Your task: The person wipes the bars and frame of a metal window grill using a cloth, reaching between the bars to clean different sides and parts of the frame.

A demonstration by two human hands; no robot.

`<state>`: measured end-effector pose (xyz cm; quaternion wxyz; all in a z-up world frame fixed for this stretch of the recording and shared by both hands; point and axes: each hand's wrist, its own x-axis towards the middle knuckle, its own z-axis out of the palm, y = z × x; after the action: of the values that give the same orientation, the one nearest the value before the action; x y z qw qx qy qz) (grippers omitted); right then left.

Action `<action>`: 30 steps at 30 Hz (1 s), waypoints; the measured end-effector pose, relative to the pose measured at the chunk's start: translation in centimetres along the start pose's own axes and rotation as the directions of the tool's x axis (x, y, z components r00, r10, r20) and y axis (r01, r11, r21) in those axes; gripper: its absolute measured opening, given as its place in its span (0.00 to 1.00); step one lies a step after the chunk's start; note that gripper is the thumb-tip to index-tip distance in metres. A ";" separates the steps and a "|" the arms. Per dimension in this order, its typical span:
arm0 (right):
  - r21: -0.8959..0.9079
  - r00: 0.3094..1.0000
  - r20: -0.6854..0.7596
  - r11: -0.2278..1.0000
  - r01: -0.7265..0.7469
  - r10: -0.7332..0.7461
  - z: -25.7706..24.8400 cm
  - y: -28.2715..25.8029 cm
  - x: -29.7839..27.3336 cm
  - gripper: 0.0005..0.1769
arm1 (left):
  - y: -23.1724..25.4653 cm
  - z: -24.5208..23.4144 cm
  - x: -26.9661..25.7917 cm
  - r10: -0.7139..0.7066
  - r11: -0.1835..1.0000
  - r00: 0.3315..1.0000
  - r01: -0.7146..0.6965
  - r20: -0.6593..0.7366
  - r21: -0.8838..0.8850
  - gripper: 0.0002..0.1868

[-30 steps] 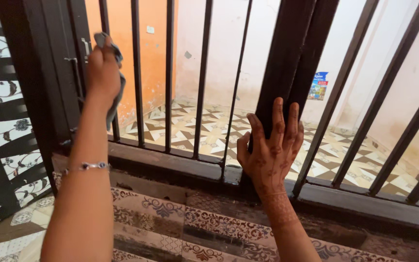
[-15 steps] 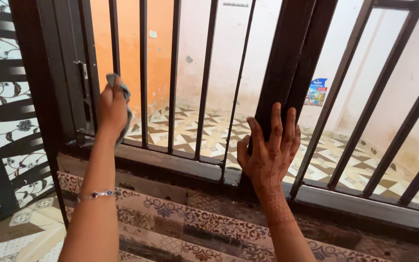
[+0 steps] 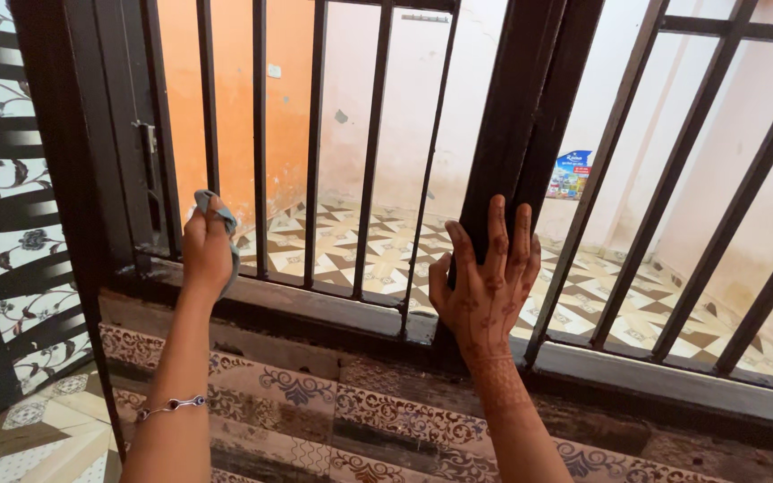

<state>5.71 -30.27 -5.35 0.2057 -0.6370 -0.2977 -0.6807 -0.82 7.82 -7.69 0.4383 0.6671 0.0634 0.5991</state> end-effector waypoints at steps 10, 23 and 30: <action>-0.009 1.000 0.006 1.000 0.002 -0.002 -0.3 -0.4 0.1 0.18 | 3.9 -3.9 -1.0 -0.003 0.873 0.983 -0.088 0.185 0.480 0.22; -0.067 0.997 0.077 0.998 -0.021 0.026 0.6 0.0 -1.0 0.19 | 8.8 -3.9 17.1 0.252 0.921 0.952 -0.179 -0.176 0.347 0.23; -0.067 0.994 0.090 0.996 -0.050 0.056 0.6 -0.4 -1.1 0.18 | 5.9 -2.4 18.3 0.134 0.978 0.988 -0.119 -0.082 0.169 0.29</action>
<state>6.07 -29.69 -6.50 0.1890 -0.6815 -0.2675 -0.6545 -0.49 16.62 9.62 0.3396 0.6747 0.0900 0.6491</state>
